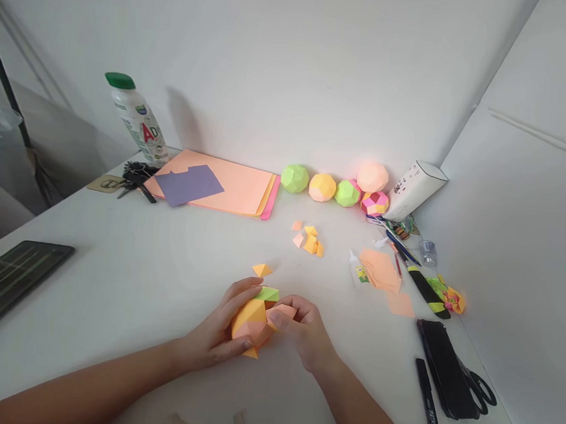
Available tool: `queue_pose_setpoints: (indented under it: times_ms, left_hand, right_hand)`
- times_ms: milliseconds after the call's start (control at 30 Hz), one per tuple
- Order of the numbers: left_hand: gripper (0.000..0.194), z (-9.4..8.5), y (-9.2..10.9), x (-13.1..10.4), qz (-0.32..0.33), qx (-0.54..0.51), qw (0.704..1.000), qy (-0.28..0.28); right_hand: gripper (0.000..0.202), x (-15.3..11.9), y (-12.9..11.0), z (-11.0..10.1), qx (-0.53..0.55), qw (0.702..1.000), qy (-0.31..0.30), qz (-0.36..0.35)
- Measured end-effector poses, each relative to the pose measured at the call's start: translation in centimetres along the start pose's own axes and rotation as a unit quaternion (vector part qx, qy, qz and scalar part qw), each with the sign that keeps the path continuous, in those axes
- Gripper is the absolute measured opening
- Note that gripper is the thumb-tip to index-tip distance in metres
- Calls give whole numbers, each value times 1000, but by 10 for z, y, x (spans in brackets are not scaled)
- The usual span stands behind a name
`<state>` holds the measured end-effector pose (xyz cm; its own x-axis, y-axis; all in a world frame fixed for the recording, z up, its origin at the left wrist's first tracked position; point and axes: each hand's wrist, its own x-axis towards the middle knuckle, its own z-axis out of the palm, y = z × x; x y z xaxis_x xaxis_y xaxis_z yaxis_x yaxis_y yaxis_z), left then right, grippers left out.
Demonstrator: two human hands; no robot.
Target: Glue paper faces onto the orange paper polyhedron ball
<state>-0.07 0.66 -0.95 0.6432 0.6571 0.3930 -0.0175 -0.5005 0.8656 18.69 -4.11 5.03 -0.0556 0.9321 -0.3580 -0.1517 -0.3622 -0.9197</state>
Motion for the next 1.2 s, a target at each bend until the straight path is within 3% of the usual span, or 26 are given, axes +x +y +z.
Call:
queue_pose_setpoints:
  times_ms: [167, 533, 1200]
  left_hand:
    - [60, 0, 0, 0, -12, -14, 1000, -18]
    - [63, 1, -5, -1, 14, -5, 1000, -26]
    - [62, 1, -3, -1, 2, -21, 1000, -22]
  right_hand:
    - [19, -1, 0, 0, -35, 999, 11, -32]
    - [22, -1, 2, 7, 87, 996, -5, 28]
    - [24, -2, 0, 6, 82, 996, -2, 20]
